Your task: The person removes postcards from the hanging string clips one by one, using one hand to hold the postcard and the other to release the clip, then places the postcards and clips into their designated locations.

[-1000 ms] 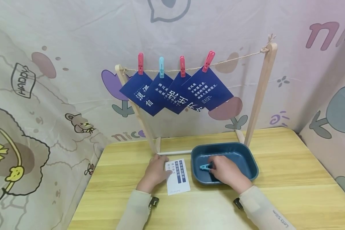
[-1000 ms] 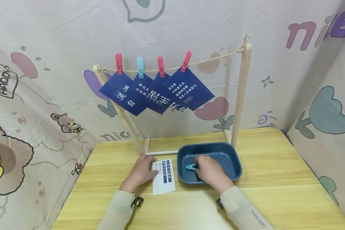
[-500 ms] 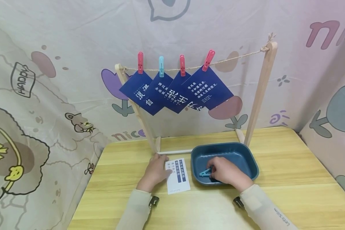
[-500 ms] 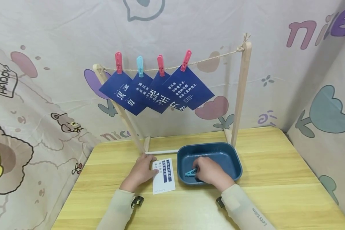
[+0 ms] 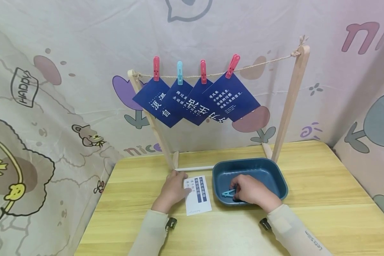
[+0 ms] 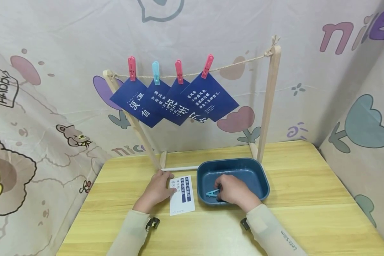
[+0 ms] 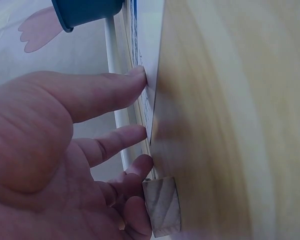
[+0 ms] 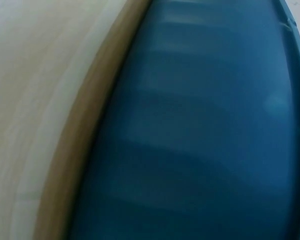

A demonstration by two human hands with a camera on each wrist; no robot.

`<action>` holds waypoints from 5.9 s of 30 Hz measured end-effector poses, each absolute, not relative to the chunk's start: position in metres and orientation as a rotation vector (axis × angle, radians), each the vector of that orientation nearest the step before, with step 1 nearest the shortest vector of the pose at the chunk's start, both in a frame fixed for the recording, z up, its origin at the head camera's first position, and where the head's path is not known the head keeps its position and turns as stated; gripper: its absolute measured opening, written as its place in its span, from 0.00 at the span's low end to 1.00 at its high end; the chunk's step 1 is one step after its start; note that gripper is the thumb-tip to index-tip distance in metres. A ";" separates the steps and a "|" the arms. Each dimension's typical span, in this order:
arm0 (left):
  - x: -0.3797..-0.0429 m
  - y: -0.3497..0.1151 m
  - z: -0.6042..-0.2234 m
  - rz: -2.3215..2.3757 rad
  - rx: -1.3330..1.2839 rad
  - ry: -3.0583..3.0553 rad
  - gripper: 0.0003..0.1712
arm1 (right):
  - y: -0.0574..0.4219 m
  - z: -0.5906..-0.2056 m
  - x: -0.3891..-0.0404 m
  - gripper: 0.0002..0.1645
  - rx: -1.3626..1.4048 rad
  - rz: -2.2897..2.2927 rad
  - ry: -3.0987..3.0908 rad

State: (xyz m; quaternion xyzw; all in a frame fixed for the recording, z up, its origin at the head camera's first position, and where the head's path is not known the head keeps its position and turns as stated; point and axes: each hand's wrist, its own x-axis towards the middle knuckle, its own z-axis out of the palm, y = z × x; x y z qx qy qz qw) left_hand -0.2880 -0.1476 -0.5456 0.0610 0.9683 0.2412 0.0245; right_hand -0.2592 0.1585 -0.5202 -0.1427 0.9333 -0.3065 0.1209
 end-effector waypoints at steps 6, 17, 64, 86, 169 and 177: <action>-0.288 -0.148 -0.545 0.755 0.189 2.991 0.33 | 0.158 -0.519 -0.259 0.11 -0.412 -0.895 2.733; -0.289 -0.148 -0.544 0.759 0.172 2.979 0.33 | 0.158 -0.504 -0.257 0.14 -0.345 -0.932 2.826; -0.292 -0.151 -0.547 0.757 0.168 2.962 0.34 | 0.163 -0.487 -0.254 0.07 -0.412 -1.163 3.006; -0.293 -0.157 -0.543 0.815 0.230 2.931 0.30 | 0.169 -0.478 -0.250 0.06 -0.386 -1.381 3.022; -0.318 0.027 -0.388 2.394 0.700 1.856 0.15 | 0.195 -0.275 -0.290 0.09 -0.873 -1.818 3.434; -0.316 0.025 -0.387 2.365 0.693 1.884 0.15 | 0.186 -0.241 -0.307 0.12 -0.962 -1.789 3.468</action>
